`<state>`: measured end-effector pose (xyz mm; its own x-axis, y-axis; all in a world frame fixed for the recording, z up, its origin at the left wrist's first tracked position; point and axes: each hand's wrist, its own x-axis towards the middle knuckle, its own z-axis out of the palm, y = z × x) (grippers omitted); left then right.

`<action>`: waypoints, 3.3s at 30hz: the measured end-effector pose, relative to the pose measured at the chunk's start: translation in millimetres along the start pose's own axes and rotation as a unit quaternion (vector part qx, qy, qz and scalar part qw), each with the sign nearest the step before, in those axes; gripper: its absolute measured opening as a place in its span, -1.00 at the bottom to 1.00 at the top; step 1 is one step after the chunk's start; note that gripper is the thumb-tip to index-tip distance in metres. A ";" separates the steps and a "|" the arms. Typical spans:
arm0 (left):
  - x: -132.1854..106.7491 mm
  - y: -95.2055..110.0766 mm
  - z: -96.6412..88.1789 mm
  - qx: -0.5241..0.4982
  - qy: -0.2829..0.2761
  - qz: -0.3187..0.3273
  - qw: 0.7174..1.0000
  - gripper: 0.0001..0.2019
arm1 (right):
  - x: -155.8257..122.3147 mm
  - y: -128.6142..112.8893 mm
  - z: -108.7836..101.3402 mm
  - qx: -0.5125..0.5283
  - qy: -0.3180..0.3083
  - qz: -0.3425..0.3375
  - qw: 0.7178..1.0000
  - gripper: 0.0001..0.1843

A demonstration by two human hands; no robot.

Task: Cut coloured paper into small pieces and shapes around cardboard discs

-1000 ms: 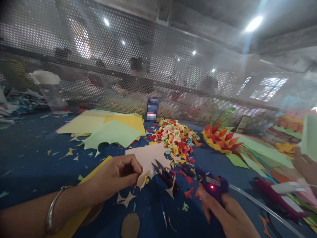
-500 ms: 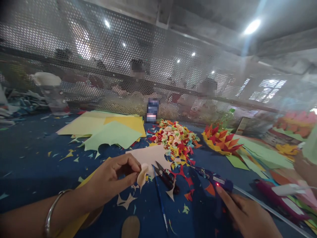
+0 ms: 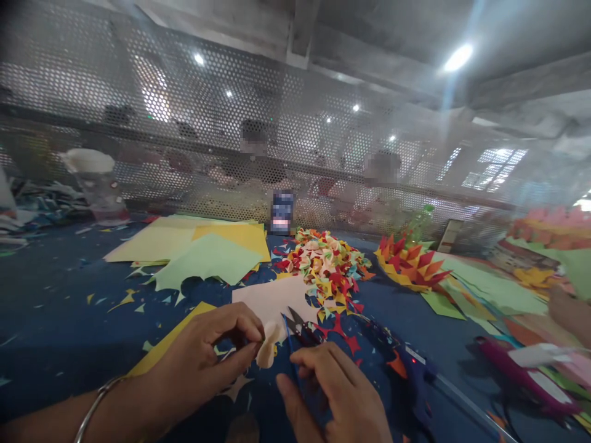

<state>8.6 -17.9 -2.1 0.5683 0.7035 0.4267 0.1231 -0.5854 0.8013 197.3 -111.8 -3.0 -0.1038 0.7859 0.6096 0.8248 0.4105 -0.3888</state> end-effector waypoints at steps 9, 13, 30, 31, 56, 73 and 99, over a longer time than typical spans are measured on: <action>-3.7 -2.2 1.3 0.028 -0.031 0.040 0.998 -0.87 | 3.5 -2.3 6.0 0.029 -0.020 -0.021 0.999 -0.86; -4.9 -2.8 2.5 0.043 -0.038 0.058 0.997 -0.88 | 1.9 -2.1 6.0 0.035 -0.031 -0.024 0.999 -0.84; -4.8 -4.4 4.5 0.080 -0.055 0.054 0.994 -0.84 | 0.9 -0.6 6.4 0.045 -0.039 -0.016 0.998 -0.81; -4.7 -4.3 4.3 0.074 -0.056 0.046 0.995 -0.84 | 1.1 -0.7 5.6 0.047 -0.035 -0.010 0.998 -0.80; -6.1 -0.4 4.5 -0.047 -0.110 -0.039 0.992 -0.89 | 0.4 -1.0 -4.7 0.058 -0.055 0.012 0.997 -0.85; -4.1 1.5 5.4 -0.006 -0.112 -0.010 0.994 -0.85 | -2.0 -1.4 0.4 0.046 -0.069 0.044 0.996 -0.89; -7.0 3.2 7.5 0.022 -0.056 0.019 0.998 -0.85 | -1.3 -4.7 1.7 0.068 -0.055 0.034 0.996 -0.83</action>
<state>11.2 -27.7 -5.7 0.6602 0.6329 0.4044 0.1340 -0.6291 0.7657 192.7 -114.0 -3.2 -0.1175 0.8571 0.5016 0.7502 0.4076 -0.5207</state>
